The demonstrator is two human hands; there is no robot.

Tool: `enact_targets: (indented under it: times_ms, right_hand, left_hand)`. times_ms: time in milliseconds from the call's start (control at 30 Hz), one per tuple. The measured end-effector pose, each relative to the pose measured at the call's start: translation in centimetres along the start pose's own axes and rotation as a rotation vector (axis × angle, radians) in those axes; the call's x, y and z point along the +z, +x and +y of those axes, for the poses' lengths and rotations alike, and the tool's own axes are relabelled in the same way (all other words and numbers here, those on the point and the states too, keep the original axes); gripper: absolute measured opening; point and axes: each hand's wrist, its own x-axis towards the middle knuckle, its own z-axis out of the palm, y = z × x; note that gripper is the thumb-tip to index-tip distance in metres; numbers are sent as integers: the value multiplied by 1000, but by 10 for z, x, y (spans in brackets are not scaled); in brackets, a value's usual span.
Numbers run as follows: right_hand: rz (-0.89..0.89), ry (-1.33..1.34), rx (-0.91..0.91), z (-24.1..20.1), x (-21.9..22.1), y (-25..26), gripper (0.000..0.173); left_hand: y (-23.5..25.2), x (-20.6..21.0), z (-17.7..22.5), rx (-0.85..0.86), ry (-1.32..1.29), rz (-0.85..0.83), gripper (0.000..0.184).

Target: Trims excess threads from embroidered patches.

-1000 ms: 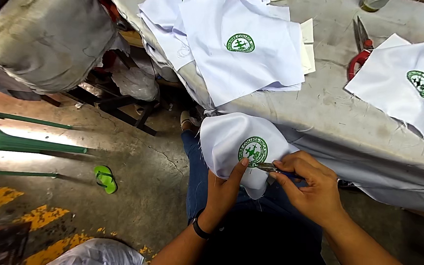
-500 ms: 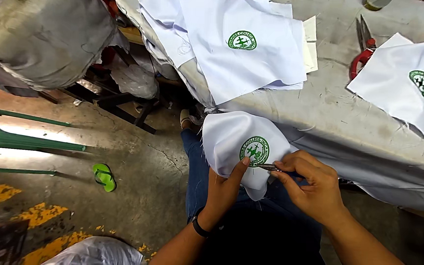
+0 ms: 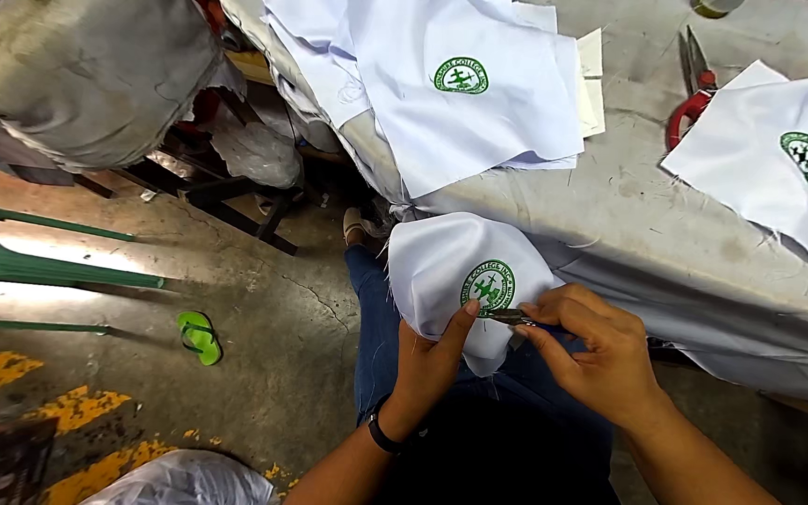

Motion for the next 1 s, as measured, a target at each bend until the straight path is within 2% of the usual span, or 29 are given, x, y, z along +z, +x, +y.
enact_targets:
  times_ms: [533,833,1000]
  right_hand:
    - [-32,44,40,1,-2,-1,23]
    - [126,-14,65,3,-5,0,22]
    - [142,-44,52,4,-5,1,21]
  left_hand:
    - [2,0,1,-36,-3,-13,25]
    - [2,1,1,-42,-39,0,28]
    - [2,1,0,-29,-35,0,27]
